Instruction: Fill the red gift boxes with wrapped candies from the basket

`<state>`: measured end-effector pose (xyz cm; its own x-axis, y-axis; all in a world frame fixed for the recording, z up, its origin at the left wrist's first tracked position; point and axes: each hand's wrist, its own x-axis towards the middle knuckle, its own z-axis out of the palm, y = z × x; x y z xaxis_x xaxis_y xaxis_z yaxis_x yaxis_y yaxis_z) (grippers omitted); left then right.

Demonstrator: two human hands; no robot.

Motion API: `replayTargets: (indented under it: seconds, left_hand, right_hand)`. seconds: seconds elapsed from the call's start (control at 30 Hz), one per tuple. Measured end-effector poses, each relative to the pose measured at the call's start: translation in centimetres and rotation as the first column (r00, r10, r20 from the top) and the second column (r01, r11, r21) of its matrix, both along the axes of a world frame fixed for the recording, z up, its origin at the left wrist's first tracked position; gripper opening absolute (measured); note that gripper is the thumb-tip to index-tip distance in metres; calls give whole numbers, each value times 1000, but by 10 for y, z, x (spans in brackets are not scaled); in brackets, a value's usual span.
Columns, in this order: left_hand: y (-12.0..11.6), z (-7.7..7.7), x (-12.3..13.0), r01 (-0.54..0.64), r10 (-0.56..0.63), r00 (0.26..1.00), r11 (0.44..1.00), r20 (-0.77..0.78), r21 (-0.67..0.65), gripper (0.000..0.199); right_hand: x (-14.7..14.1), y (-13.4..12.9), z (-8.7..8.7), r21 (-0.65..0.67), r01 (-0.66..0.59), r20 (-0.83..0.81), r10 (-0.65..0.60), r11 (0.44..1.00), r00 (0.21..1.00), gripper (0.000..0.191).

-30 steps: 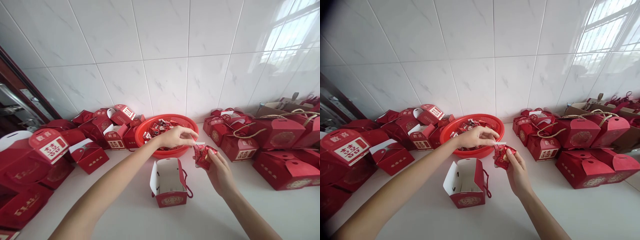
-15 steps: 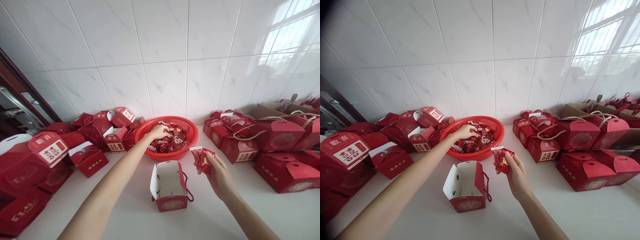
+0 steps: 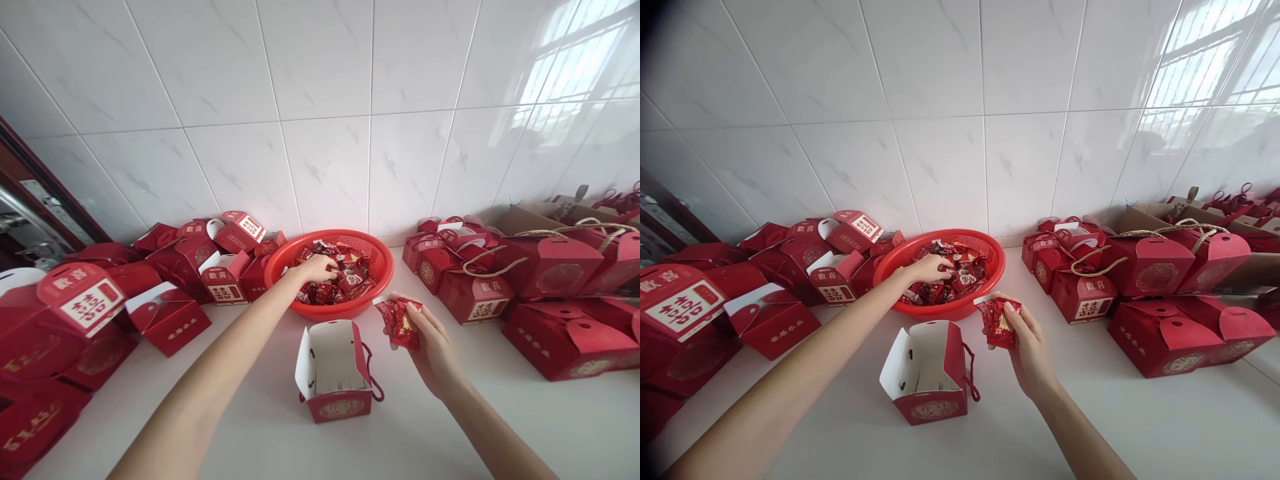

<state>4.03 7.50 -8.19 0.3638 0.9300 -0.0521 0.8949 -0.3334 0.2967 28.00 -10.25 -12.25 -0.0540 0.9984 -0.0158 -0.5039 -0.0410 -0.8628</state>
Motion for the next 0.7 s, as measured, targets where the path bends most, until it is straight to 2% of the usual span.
replayTargets:
  seconds: [0.03,0.17,0.4,0.7]
  left_hand:
    - [0,0,0,0,0,1000,1000,0,-13,13]
    - [2,-2,-1,-34,35,999,998,17,-47,36]
    - [-6,2,1,-78,82,990,996,116,-38,43]
    - [-5,6,-1,-252,247,964,967,102,41,31]
  right_hand:
    - [0,0,0,-3,2,1,-2,1000,1000,45]
    - [0,0,0,-5,3,7,-3,1000,1000,44]
    - [0,0,1,-7,7,13,-7,1000,1000,42]
    - [1,2,-2,-22,-14,3,15,1000,1000,43]
